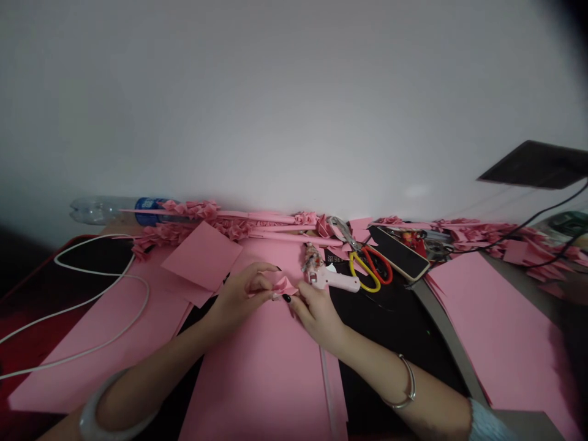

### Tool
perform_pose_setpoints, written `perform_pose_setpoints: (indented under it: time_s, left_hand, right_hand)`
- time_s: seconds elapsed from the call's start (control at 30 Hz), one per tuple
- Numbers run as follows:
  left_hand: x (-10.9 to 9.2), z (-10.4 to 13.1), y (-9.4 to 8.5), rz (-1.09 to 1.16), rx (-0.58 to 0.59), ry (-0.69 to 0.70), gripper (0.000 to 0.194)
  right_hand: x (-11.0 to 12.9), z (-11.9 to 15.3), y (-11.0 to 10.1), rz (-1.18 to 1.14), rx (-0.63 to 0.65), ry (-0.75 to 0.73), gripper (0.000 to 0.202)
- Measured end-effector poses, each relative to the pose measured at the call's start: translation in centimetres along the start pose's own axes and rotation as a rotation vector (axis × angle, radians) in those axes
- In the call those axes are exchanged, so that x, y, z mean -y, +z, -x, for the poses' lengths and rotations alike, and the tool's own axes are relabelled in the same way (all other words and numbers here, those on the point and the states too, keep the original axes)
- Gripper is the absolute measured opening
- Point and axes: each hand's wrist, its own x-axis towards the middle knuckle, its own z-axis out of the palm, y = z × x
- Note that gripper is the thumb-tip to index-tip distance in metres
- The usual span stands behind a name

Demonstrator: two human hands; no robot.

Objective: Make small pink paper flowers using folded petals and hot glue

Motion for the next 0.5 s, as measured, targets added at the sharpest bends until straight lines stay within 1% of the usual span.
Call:
perform_pose_setpoints:
  time_s: [0.1,0.17,0.27,0.3,0.4,0.5]
  left_hand:
    - [0.07,-0.02,-0.04,-0.019,-0.048,-0.017,0.031]
    - [0.2,-0.03,-0.09,-0.002,-0.057,-0.001,0.025]
    - [0.48,0.01,-0.17,-0.086,-0.052,0.086,0.008]
    - [0.53,0.04,-0.19,-0.137,-0.053,0.125,0.006]
    - [0.47,0.11,-0.2,-0.263,-0.076,0.241,0.011]
    - [0.22,0.13,-0.21,-0.305,-0.072,0.327,0.016]
  right_hand:
    - [-0.05,-0.06,0.1,-0.104,0.005,0.033,0.028]
    - [0.0,-0.11,0.08,-0.148,0.019,0.056,0.03]
    - [0.13,-0.24,-0.11,-0.265,0.054,0.083,0.034]
    - [0.18,-0.3,-0.19,-0.322,0.069,0.088,0.035]
    - [0.27,-0.5,-0.37,-0.499,0.104,0.119,0.039]
    - [0.23,-0.69,-0.33,-0.562,0.098,0.164,0.04]
